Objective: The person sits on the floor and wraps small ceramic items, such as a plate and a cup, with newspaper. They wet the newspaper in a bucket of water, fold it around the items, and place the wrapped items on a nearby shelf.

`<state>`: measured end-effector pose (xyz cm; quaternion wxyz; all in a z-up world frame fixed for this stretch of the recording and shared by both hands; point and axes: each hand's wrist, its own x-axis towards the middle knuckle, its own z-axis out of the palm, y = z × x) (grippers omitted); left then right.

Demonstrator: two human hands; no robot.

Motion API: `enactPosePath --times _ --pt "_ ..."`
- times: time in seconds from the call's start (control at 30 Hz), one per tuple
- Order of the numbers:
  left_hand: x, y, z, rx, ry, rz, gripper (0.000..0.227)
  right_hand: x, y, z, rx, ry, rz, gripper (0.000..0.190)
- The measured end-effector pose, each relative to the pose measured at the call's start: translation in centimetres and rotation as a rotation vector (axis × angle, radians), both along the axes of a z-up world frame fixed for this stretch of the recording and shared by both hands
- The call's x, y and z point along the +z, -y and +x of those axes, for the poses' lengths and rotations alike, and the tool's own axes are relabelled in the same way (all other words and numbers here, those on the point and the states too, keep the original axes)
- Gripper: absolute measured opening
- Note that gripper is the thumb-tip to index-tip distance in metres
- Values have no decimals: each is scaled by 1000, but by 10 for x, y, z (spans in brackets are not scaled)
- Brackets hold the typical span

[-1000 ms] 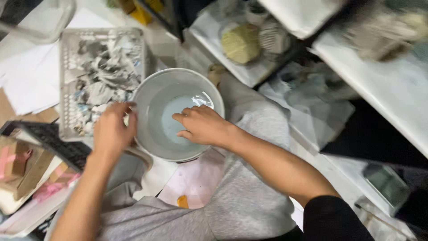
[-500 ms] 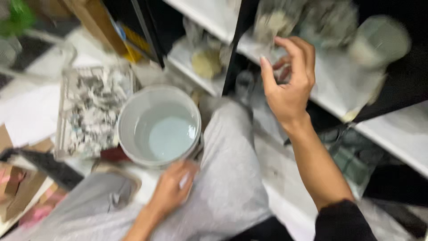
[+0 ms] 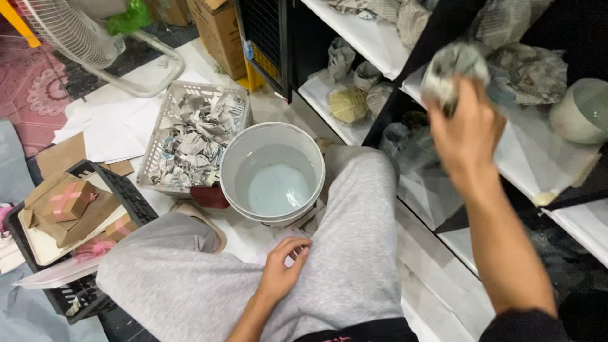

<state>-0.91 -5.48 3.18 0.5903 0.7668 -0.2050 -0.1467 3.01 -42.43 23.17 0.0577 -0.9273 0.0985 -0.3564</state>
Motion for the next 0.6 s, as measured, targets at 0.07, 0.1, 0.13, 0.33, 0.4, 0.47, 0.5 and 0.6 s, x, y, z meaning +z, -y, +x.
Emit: enactPosePath --times 0.07,0.1,0.13,0.33,0.4,0.47,0.5,0.6 --pt "-4 2 6 -45 -2 -88 20 -17 -32 -24 99 35 -6 36" --pt "-8 0 3 -67 -16 -127 21 -28 -48 -39 179 62 -3 33" --pt "-12 -1 1 -104 -129 -215 28 -42 -68 -52 281 18 31 36" --pt "-21 -20 12 -4 -834 -820 78 -111 -199 -72 846 -80 194 49" --pt "-31 -29 7 -13 -880 -1018 80 -128 -228 -82 872 -243 268 46" --pt "-45 -30 5 81 -836 -1030 69 -140 -244 -90 808 -361 365 42" --pt "-52 -27 14 112 -796 -1036 65 -143 -249 -84 774 -401 399 41" --pt "-63 -22 25 263 -822 -1090 52 -146 -261 -78 693 -365 235 40"
